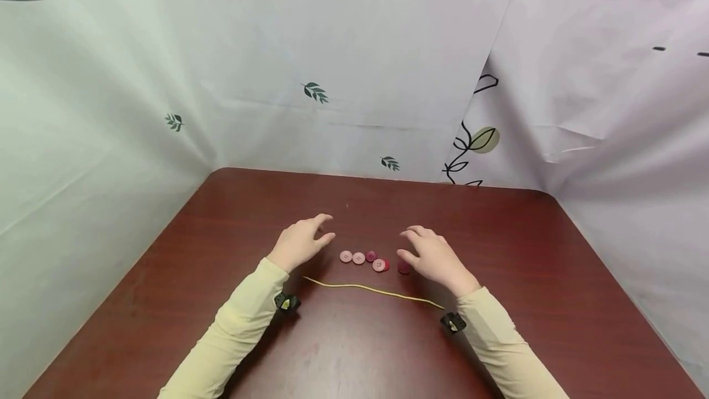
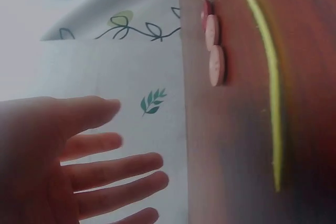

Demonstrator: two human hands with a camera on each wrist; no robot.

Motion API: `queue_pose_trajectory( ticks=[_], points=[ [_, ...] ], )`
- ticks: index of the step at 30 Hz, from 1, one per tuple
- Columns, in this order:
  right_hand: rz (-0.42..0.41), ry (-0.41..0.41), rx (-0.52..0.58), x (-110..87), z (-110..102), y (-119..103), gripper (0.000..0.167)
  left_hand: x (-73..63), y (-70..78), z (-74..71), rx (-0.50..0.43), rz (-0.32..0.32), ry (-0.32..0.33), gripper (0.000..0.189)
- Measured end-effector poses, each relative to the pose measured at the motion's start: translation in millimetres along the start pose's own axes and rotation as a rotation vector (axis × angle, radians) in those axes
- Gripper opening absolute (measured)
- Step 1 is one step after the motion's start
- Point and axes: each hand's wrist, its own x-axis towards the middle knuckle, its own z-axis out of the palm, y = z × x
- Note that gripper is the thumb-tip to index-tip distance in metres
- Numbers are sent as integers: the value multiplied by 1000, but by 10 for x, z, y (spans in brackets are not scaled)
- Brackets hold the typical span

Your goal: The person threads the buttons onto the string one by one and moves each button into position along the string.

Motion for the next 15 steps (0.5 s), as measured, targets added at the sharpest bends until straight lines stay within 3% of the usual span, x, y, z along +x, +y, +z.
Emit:
queue_pose_trajectory(
  ticks=[7,15],
  points=[
    [-121,-23,-7,102,95,-405,18,31,-54,-91,23,31,-50,38],
    [-330,-199,-119,194,432,-887,26,157,-123,15,-28,169,-252,46]
  ],
)
